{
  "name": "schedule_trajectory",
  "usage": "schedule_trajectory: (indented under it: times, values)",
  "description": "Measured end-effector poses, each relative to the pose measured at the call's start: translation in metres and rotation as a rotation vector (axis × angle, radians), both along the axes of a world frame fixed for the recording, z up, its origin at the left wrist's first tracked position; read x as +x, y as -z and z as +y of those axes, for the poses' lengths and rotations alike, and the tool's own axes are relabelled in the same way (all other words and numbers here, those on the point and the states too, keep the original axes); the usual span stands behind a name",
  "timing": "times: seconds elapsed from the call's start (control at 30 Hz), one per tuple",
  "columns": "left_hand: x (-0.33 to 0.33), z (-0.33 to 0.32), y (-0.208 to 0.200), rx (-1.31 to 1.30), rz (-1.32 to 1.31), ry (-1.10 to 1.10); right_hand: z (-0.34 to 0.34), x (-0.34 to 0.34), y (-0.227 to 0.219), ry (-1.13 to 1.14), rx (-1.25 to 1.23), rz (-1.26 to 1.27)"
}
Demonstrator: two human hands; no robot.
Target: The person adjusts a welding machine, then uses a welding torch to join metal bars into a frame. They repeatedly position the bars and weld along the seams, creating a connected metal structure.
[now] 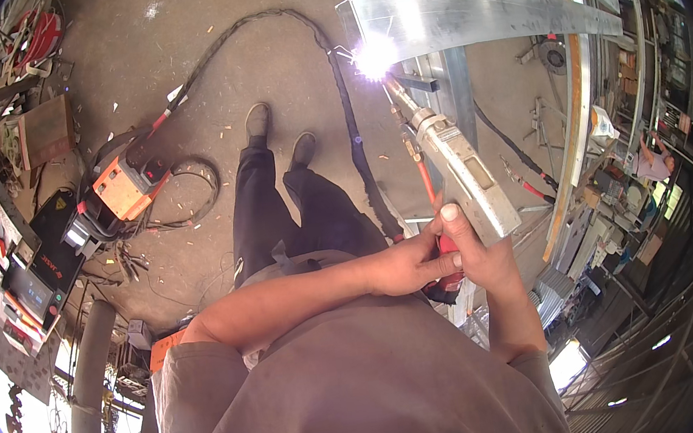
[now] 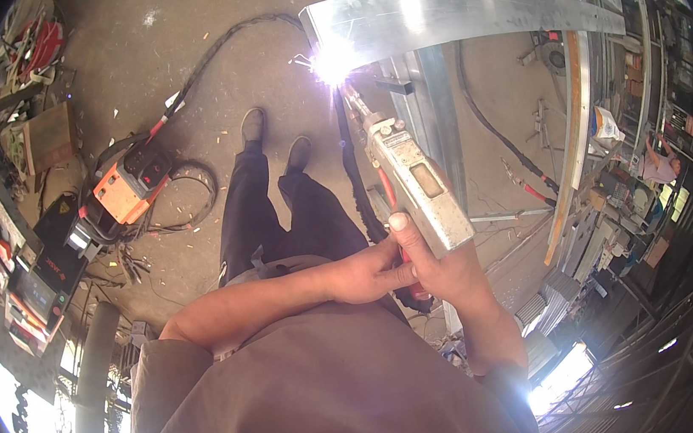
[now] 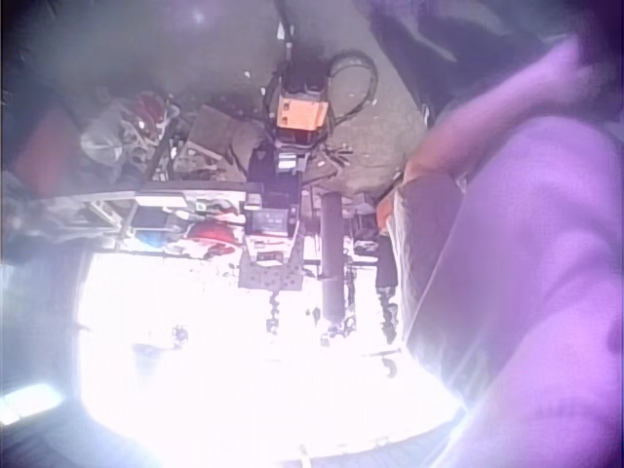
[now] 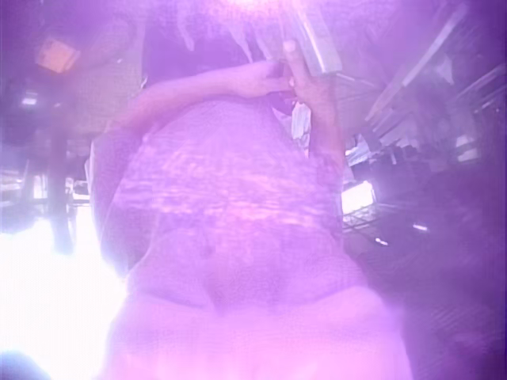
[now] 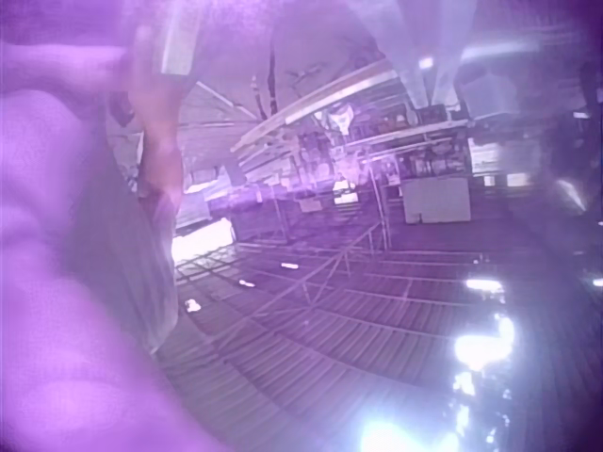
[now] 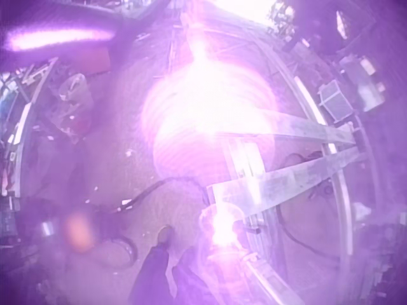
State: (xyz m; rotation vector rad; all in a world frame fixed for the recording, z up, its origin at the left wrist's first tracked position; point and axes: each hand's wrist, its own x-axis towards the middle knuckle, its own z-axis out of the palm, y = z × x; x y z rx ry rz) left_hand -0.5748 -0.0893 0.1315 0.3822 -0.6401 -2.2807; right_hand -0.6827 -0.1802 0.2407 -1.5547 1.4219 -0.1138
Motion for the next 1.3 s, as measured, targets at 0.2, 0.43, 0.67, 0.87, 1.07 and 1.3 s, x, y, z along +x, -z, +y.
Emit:
schedule_trajectory:
  times: [0.2,0.43,0.67,0.87,1.07,1.3]
  values:
    - [-0.003,0.003,0.001,0.008,0.022,-0.006,0.003,-0.001,-0.001,0.018,-0.005,0.026]
    - [-0.011,0.010,0.000,0.004,0.049,-0.086,0.010,-0.010,-0.005,0.085,0.141,0.030]
    - [-0.001,-0.006,-0.024,-0.059,-0.055,-0.009,0.029,-0.030,-0.024,0.129,-0.012,-0.134]
    - [0.022,-0.036,-0.051,-0.283,-0.424,0.181,0.039,-0.054,-0.030,0.293,-0.199,-0.245]
    - [0.050,-0.088,-0.070,-0.450,-0.649,0.158,0.042,-0.097,-0.038,0.591,-0.417,-0.334]
    - [0.082,-0.256,-0.031,-0.966,-1.469,-0.355,0.060,-0.158,-0.028,0.826,-0.450,-0.315]
